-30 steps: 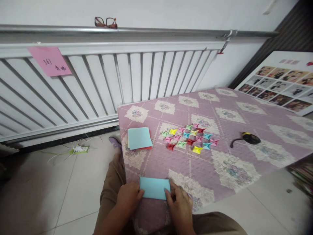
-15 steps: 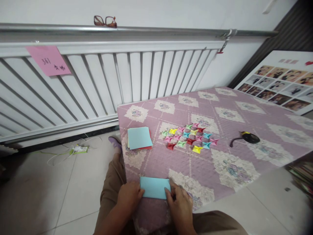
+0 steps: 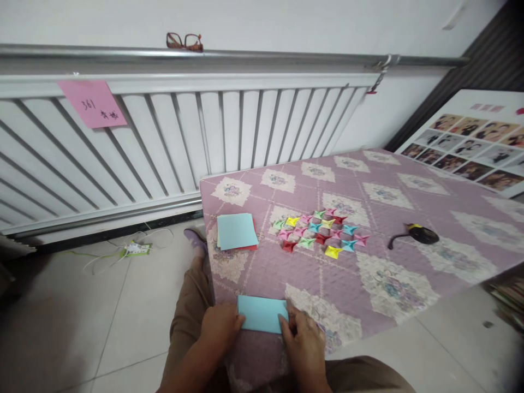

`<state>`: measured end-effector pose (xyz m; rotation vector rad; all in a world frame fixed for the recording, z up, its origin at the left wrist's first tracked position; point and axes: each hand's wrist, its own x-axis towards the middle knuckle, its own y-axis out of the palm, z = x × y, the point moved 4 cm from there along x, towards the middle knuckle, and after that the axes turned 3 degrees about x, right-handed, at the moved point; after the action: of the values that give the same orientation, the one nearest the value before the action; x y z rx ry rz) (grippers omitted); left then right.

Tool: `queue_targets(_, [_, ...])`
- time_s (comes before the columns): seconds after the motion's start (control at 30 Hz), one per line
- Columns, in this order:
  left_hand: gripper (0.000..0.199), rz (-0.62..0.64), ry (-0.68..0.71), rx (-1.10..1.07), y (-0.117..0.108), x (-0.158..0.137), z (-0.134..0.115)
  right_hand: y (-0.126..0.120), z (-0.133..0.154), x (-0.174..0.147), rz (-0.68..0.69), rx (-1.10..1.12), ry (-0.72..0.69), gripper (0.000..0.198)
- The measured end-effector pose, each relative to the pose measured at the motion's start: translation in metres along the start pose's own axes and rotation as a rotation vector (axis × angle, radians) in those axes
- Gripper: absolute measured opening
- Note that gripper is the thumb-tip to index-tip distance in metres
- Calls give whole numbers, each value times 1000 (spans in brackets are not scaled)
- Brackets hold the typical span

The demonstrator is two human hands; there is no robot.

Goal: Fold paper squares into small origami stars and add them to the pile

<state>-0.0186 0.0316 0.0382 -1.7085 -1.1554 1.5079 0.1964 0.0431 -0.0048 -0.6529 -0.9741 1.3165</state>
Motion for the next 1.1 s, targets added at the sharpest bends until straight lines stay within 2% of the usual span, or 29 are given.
queue_targets(0.33, [30, 0, 17, 2, 0, -1, 0, -2, 2, 0, -15, 7, -11, 44])
queue_targets(0.47, [24, -61, 27, -37, 5, -2, 3, -3, 2, 1, -13, 23, -14, 43])
queue_targets(0.6, [31, -149, 31, 9, 10, 0, 4, -5, 3, 2, -3, 30, 2, 43])
queue_targets(0.67, [30, -242, 142, 53, 11, 2, 1, -6, 4, 2, 4, 20, 5, 43])
queue_targets(0.73, [30, -325, 341, 102, 14, 3, -4, -6, 5, 3, 8, 6, -1, 42])
queue_targets(0.87, [32, -383, 730, 221, 18, 1, -13, -7, 6, 2, 2, -18, -30, 40])
queue_targets(0.97, [30, -371, 845, 265, 18, 1, -16, -5, 6, 1, -15, -36, -60, 38])
queue_targets(1.1, [28, -332, 862, 276, 14, 0, -20, -3, 1, 3, -42, -45, -124, 40])
